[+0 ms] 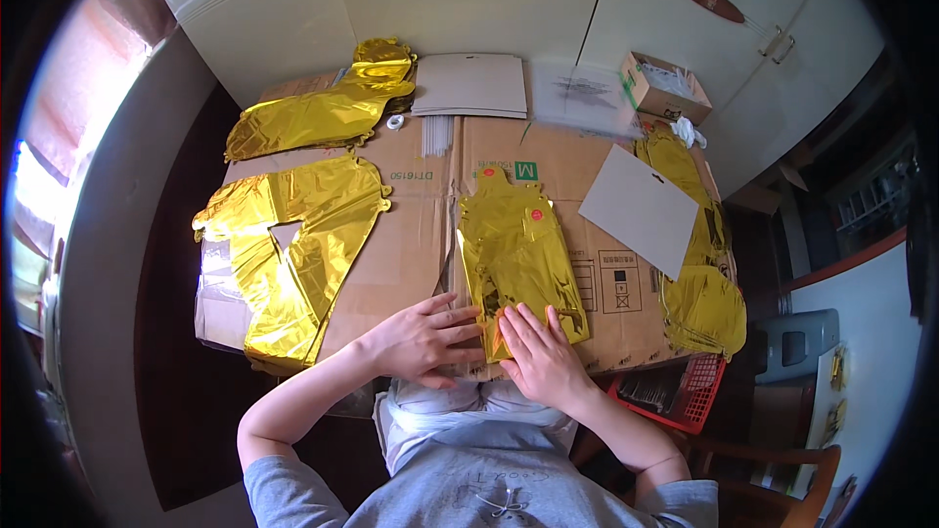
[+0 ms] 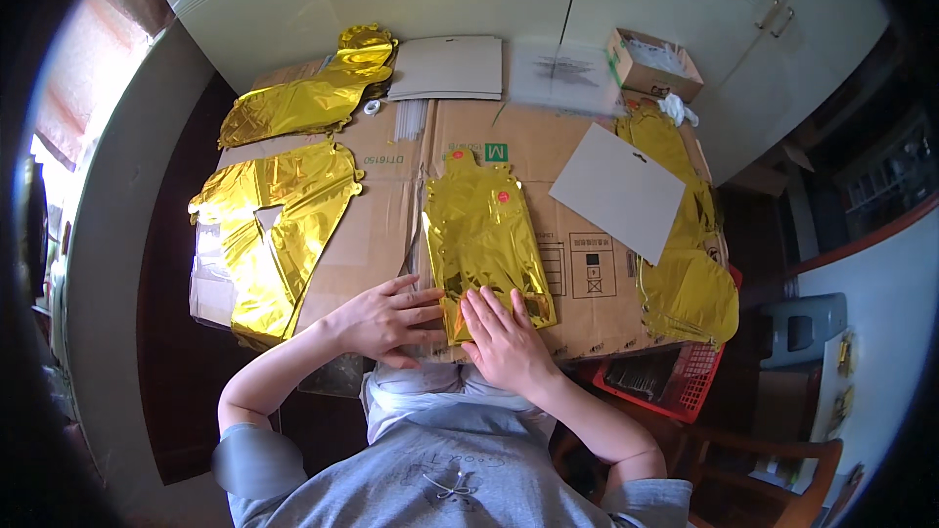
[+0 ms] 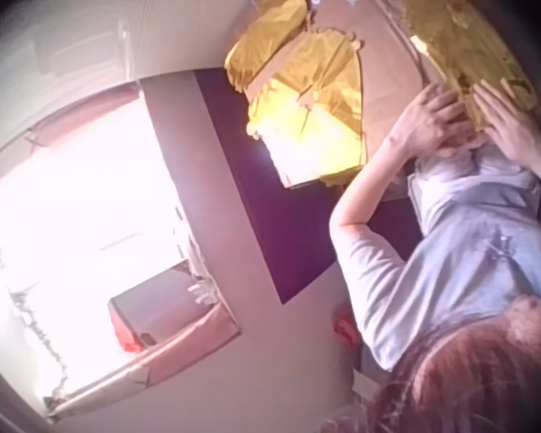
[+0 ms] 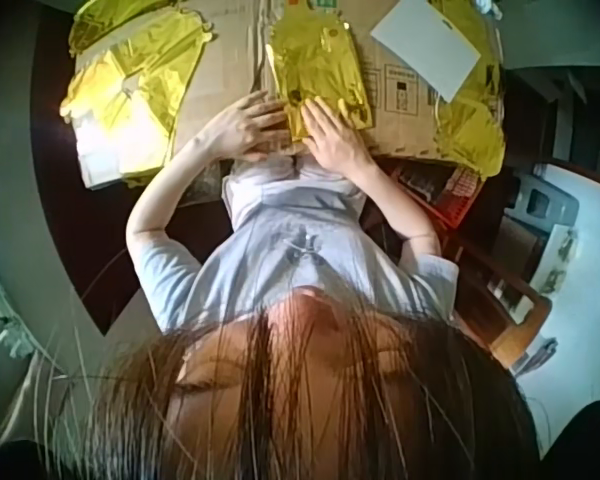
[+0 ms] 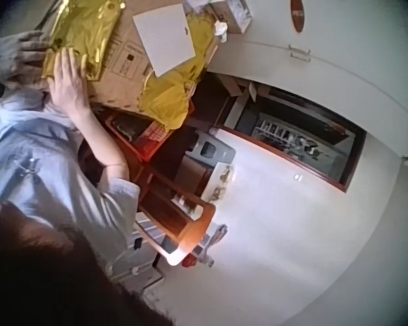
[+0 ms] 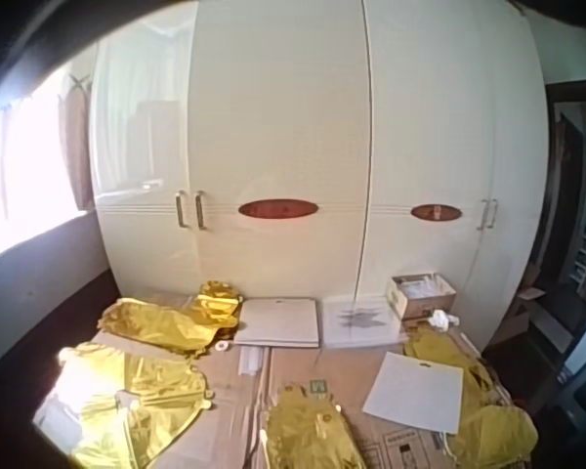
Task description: Flattening and folding gold-colored foil balloons on a cardboard workspace.
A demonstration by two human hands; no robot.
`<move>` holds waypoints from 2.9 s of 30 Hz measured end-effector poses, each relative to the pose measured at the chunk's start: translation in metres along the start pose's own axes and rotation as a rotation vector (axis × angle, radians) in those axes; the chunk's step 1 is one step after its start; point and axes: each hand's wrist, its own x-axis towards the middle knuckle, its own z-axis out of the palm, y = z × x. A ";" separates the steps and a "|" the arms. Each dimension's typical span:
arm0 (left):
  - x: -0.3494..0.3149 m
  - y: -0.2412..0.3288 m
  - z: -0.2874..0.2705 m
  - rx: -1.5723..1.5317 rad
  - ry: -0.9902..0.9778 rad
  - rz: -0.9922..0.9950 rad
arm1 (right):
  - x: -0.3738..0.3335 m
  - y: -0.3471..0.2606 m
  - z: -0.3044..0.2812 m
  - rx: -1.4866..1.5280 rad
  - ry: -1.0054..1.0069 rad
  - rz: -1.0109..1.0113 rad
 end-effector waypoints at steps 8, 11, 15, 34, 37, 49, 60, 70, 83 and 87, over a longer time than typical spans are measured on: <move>0.000 0.005 -0.007 -0.004 -0.051 -0.042 | -0.001 0.001 -0.001 0.044 -0.010 -0.018; -0.004 0.008 -0.007 -0.023 -0.031 -0.065 | -0.003 0.001 -0.004 0.057 -0.008 -0.061; -0.009 0.016 -0.006 -0.036 0.052 -0.092 | -0.005 0.000 -0.006 0.024 -0.013 -0.091; 0.014 0.089 0.032 0.083 0.155 -0.308 | -0.011 0.009 -0.015 -0.034 -0.086 -0.069; 0.012 0.090 0.033 0.081 0.124 -0.326 | -0.018 0.022 -0.024 -0.052 -0.091 -0.006; 0.013 0.085 0.025 0.093 0.044 -0.406 | -0.037 0.030 -0.027 -0.029 -0.117 0.046; 0.015 0.071 0.021 0.100 0.061 -0.413 | 0.027 0.012 -0.020 0.033 0.009 -0.103; 0.014 0.027 0.013 0.011 0.113 -0.462 | 0.032 0.019 0.000 0.100 -0.002 -0.065; 0.039 -0.061 0.005 0.173 0.130 -0.532 | 0.031 0.019 0.000 0.112 0.040 -0.077; 0.048 -0.052 0.001 0.233 0.134 -0.601 | 0.029 0.052 -0.024 0.017 0.133 -0.072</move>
